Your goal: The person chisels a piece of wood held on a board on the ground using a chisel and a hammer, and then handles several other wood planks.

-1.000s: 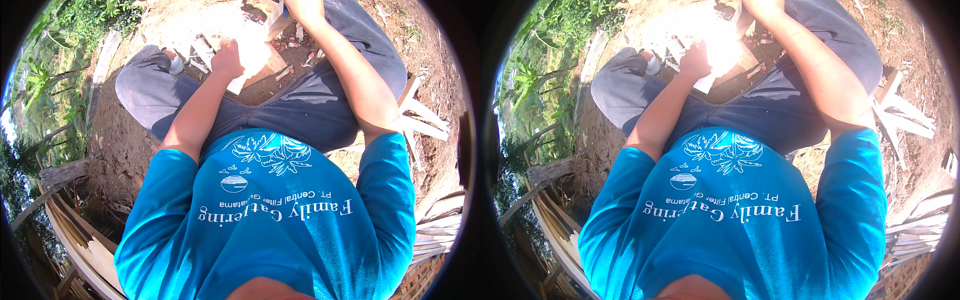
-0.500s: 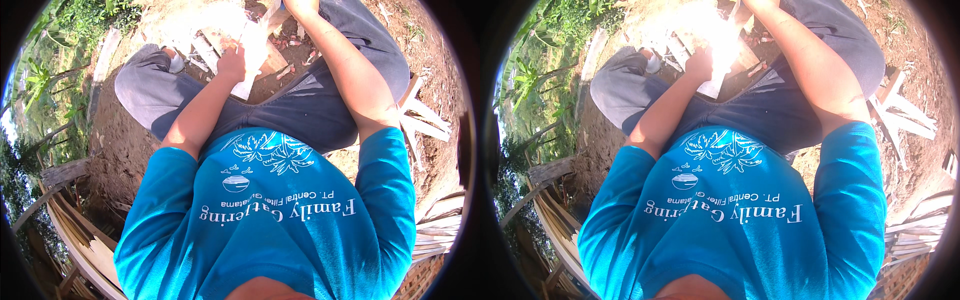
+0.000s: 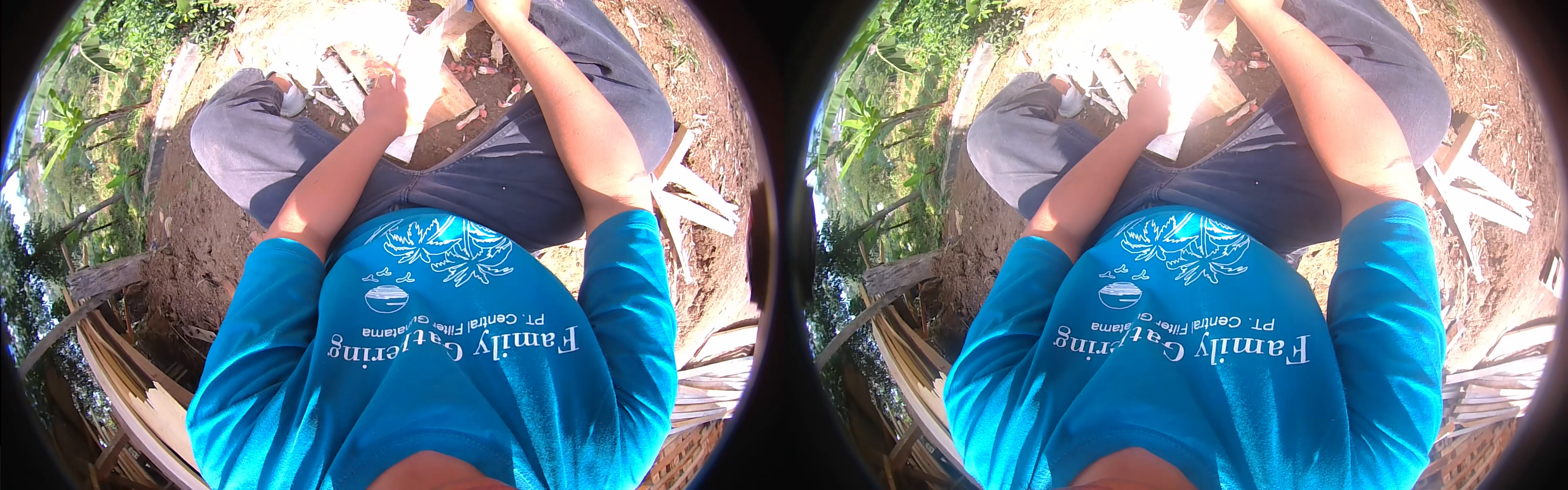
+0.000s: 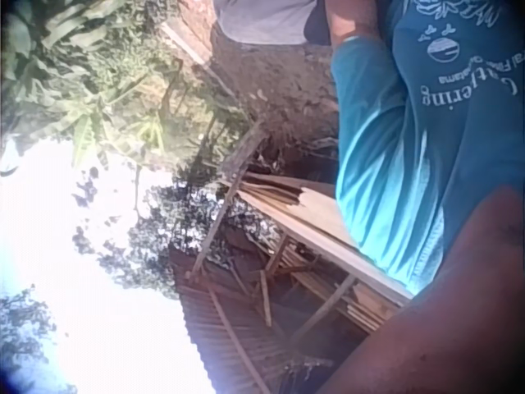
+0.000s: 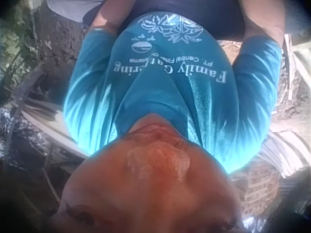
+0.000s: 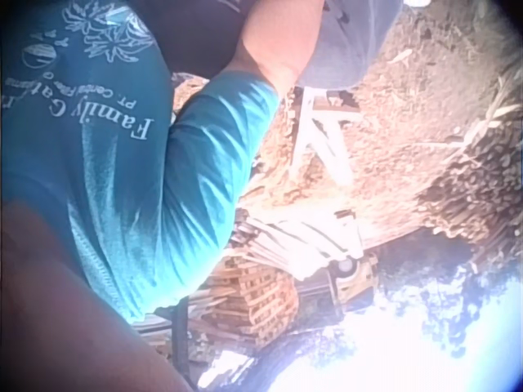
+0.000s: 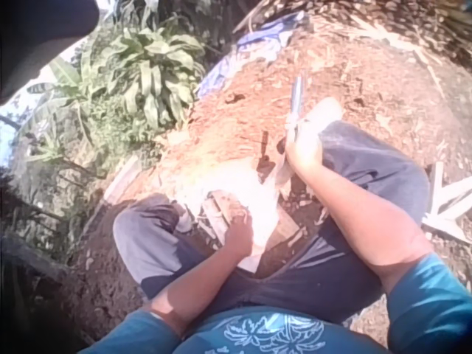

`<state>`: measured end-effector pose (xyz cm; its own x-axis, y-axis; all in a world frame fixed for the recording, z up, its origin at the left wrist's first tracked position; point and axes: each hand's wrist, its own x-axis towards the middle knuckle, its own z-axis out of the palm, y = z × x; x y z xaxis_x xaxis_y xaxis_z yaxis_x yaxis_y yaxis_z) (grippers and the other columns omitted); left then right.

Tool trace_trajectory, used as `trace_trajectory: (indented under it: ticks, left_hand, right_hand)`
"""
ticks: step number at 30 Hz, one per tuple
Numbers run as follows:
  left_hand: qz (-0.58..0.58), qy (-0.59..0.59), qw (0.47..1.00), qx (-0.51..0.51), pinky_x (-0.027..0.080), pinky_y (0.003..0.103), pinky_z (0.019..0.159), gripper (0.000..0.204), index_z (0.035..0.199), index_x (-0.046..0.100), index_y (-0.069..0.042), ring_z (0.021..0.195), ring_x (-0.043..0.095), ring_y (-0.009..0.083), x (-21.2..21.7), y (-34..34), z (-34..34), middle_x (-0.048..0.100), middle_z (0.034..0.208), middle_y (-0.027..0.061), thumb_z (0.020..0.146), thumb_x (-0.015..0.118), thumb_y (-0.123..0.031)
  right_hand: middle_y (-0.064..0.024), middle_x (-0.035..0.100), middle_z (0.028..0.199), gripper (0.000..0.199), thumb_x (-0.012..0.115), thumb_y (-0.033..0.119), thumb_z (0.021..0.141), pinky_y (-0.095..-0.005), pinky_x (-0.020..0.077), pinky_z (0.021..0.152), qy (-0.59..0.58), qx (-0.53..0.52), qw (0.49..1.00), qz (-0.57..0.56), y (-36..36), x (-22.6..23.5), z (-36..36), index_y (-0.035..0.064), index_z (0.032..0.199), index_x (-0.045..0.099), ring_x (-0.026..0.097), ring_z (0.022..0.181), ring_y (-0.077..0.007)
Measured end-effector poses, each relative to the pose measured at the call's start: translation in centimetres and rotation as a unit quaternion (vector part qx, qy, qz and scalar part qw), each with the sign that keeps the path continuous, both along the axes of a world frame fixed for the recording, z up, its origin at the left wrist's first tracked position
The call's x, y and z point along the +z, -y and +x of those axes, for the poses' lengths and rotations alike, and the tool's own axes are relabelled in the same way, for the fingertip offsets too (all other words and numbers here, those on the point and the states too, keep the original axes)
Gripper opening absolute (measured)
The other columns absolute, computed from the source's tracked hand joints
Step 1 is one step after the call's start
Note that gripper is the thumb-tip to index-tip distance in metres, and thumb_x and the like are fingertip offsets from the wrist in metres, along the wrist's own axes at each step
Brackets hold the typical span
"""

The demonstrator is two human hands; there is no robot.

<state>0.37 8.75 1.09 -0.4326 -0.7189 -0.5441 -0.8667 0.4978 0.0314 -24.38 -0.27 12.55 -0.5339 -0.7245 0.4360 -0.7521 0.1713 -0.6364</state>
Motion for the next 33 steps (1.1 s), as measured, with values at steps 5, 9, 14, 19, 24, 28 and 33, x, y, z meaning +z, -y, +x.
trace_trajectory:
  ticks: [5, 9, 14, 19, 24, 28, 33]
  left_hand:
    - [0.018, 0.014, 1.000, 0.013, 0.055, 0.038, 0.094, 0.137, 0.158, 0.017, -0.002, 0.114, 0.064, 0.0350, 0.4, -0.1, -0.3, 0.044, 0.140, 0.0216, 0.062, 0.080, -0.075]
    - [0.012, -0.007, 1.000, 0.017, 0.054, 0.040, 0.096, 0.135, 0.158, 0.017, -0.001, 0.114, 0.064, 0.0361, 0.4, -0.4, -0.8, 0.042, 0.143, 0.0227, 0.062, 0.080, -0.073]
    - [0.008, -0.084, 0.996, 0.018, 0.053, 0.043, 0.097, 0.117, 0.155, 0.021, 0.000, 0.118, 0.062, 0.0384, 0.4, -1.0, -0.6, 0.041, 0.144, 0.0226, 0.074, 0.079, -0.061]
    - [0.049, -0.060, 0.994, 0.081, 0.053, 0.047, 0.097, 0.092, 0.152, 0.027, -0.004, 0.122, 0.061, 0.0374, 1.3, 0.5, 0.6, 0.044, 0.142, 0.0221, 0.086, 0.072, -0.049]
    - [0.051, -0.090, 0.984, 0.145, 0.052, 0.048, 0.097, 0.086, 0.150, 0.032, -0.006, 0.123, 0.060, 0.0354, 2.3, 1.8, 0.8, 0.048, 0.140, 0.0225, 0.087, 0.070, -0.051]
    - [0.093, -0.090, 0.977, 0.172, 0.053, 0.045, 0.097, 0.086, 0.149, 0.033, 0.000, 0.115, 0.065, 0.0338, 1.3, 2.8, 1.6, 0.059, 0.130, 0.0245, 0.085, 0.069, -0.044]
    - [0.266, -0.136, 0.933, 0.200, 0.059, 0.036, 0.072, 0.063, 0.134, 0.050, 0.007, 0.087, 0.072, 0.0247, 1.5, 2.8, 2.2, 0.070, 0.107, 0.0203, 0.089, 0.067, -0.033]
  right_hand:
    - [-0.0253, 0.068, 0.091, 0.033, 0.049, 0.034, 0.102, -0.0537, 0.0510, 0.078, 0.031, 0.026, 0.999, -0.017, -0.5, 1.0, 1.2, 0.0056, 0.099, 0.066, 0.065, 0.089, -0.0468]
    - [-0.0250, 0.068, 0.093, 0.033, 0.048, 0.034, 0.102, -0.0529, 0.0510, 0.082, 0.040, 0.022, 0.999, 0.007, -0.3, 0.6, 0.0, 0.0062, 0.100, 0.066, 0.065, 0.092, -0.0468]
    - [-0.0249, 0.068, 0.098, 0.033, 0.047, 0.034, 0.102, -0.0527, 0.0506, 0.084, 0.020, 0.011, 1.000, -0.017, 0.2, -1.3, -1.2, 0.0073, 0.102, 0.066, 0.064, 0.096, -0.0468]
    - [-0.0246, 0.068, 0.098, 0.031, 0.049, 0.033, 0.101, -0.0537, 0.0507, 0.085, 0.034, 0.010, 0.998, 0.048, 0.2, 0.3, 0.1, 0.0073, 0.105, 0.066, 0.065, 0.096, -0.0458]
    - [-0.0248, 0.069, 0.098, 0.028, 0.050, 0.030, 0.099, -0.0543, 0.0510, 0.085, 0.023, 0.007, 0.998, 0.055, 0.2, 0.3, -0.5, 0.0088, 0.108, 0.065, 0.066, 0.095, -0.0453]
    - [-0.0250, 0.069, 0.098, 0.028, 0.051, 0.030, 0.099, -0.0545, 0.0512, 0.085, 0.019, 0.006, 0.998, 0.058, 0.5, 0.1, -0.5, 0.0094, 0.110, 0.065, 0.066, 0.094, -0.0456]
    - [-0.0246, 0.069, 0.098, 0.029, 0.051, 0.033, 0.099, -0.0548, 0.0514, 0.085, 0.024, -0.004, 0.998, 0.054, 0.3, -0.2, -0.5, 0.0105, 0.111, 0.065, 0.066, 0.094, -0.0460]
